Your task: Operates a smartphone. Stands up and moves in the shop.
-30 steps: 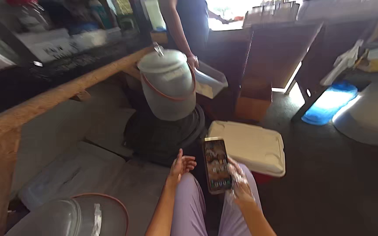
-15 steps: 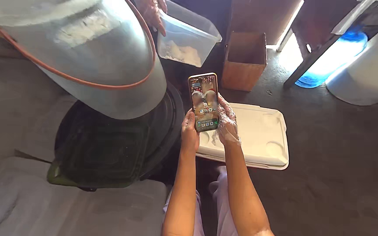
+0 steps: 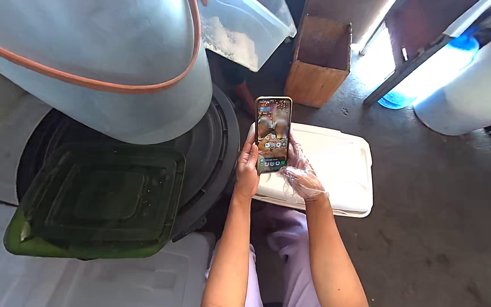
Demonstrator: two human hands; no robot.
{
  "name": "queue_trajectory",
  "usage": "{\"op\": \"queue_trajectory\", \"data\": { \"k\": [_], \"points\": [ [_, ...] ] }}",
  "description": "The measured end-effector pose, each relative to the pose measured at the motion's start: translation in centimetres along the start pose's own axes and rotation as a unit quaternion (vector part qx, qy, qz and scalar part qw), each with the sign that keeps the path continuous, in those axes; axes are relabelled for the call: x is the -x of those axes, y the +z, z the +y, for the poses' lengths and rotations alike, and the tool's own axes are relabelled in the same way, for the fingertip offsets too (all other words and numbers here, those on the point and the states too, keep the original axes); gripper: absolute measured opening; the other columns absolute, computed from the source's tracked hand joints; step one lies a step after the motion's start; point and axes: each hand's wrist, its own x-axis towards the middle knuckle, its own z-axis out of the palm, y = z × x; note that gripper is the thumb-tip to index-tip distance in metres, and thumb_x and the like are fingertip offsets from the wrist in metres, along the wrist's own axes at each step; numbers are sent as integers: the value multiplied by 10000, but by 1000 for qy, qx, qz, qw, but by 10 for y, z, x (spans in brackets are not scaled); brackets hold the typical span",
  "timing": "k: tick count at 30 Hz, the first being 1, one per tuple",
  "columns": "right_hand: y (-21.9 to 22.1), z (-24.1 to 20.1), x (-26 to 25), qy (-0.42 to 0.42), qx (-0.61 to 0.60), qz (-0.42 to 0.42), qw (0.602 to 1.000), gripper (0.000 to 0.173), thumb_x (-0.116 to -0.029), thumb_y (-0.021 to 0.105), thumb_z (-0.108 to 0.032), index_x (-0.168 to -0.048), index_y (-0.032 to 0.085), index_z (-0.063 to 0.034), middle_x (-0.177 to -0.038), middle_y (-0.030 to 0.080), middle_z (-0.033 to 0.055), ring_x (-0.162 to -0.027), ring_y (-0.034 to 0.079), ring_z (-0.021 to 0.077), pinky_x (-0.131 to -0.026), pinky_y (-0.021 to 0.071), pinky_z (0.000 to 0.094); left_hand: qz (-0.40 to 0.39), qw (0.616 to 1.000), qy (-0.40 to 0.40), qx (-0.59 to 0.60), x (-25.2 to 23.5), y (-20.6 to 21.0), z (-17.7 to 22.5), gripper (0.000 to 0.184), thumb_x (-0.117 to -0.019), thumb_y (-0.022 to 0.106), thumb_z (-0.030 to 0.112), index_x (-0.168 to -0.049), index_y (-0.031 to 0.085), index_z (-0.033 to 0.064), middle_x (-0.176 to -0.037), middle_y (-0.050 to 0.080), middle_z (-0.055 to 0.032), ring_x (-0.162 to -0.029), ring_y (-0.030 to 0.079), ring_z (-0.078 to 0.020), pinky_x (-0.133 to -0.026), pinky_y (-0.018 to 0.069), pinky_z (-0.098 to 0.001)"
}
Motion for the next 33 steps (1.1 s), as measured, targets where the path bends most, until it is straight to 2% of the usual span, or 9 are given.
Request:
{"op": "queue_trajectory", "data": {
  "k": [3, 6, 8, 11, 18, 22, 25, 29, 33],
  "points": [
    [-6, 1, 4, 19, 7, 26, 999, 1035, -776, 597, 41, -1631, 74, -218, -1538, 456, 1, -1264, 574, 95, -981, 542, 296, 8, 1000, -13, 6, -5, 7, -5, 429, -1129, 242, 240, -1516, 424, 205, -1350, 605, -18, -1130, 645, -111, -952, 561, -345],
    [-4, -3, 7, 3, 37, 36, 999, 1052, -788, 596, 94, -1641, 61, -210, -1543, 448, 9, -1260, 578, 88, -986, 544, 285, 61, 997, -20, 42, -7, 20, -10, 421, -1133, 236, 264, -1463, 490, 202, -1293, 642, 3, -1103, 656, -89, -944, 557, -310],
    [0, -6, 7, -3, 56, 32, 998, 1059, -779, 605, 89, -1645, 64, -194, -1563, 422, 9, -1278, 558, 75, -1000, 532, 270, 77, 995, -19, 57, -8, 24, -12, 479, -1131, 195, 361, -1489, 471, 202, -1378, 608, 0, -1205, 616, -108, -1018, 520, -336],
    [1, -8, 3, -6, 64, 30, 997, 1051, -779, 610, 77, -1641, 64, -171, -1555, 430, 11, -1277, 555, 60, -999, 524, 249, 73, 996, -10, 53, -10, 24, -12, 571, -1113, 115, 457, -1518, 434, 209, -1447, 560, 7, -1279, 571, -107, -1064, 487, -343],
    [-2, -5, 0, -15, 46, 13, 999, 1058, -765, 574, 106, -1645, 54, -164, -1568, 419, 23, -1289, 551, 72, -1008, 521, 253, 56, 997, -4, 52, -9, 21, -9, 577, -1110, 85, 457, -1549, 383, 230, -1492, 520, 19, -1314, 543, -102, -1085, 470, -344],
    [-3, -6, 2, -15, 30, 4, 999, 1050, -772, 581, 97, -1643, 67, -182, -1544, 445, 13, -1261, 571, 73, -983, 534, 252, 45, 997, 7, 57, -8, 22, -9, 619, -1091, 67, 519, -1514, 425, 243, -1455, 547, 34, -1280, 566, -88, -1051, 492, -336],
    [-3, -4, 1, -19, 28, 0, 999, 1055, -773, 577, 97, -1648, 62, -189, -1570, 418, 11, -1292, 552, 84, -1003, 526, 267, 36, 997, 13, 70, -8, 19, -8, 644, -1081, 48, 544, -1502, 433, 246, -1432, 564, 40, -1261, 578, -81, -1040, 500, -326],
    [-3, -2, -1, -20, 18, -3, 1000, 1067, -763, 624, 60, -1644, 79, -195, -1552, 440, -5, -1284, 557, 78, -1007, 525, 268, 43, 995, 18, 89, -9, 19, -7, 659, -1074, 48, 559, -1483, 454, 241, -1392, 596, 47, -1224, 604, -72, -1015, 518, -312],
    [-2, -2, -3, -9, 19, 3, 1000, 1080, -754, 630, 48, -1641, 63, -194, -1539, 451, -12, -1250, 573, 58, -976, 532, 248, 44, 996, 22, 75, -10, 17, -8, 700, -1057, 42, 595, -1521, 408, 220, -1431, 563, 30, -1255, 578, -77, -1040, 499, -325]
  ]
}}
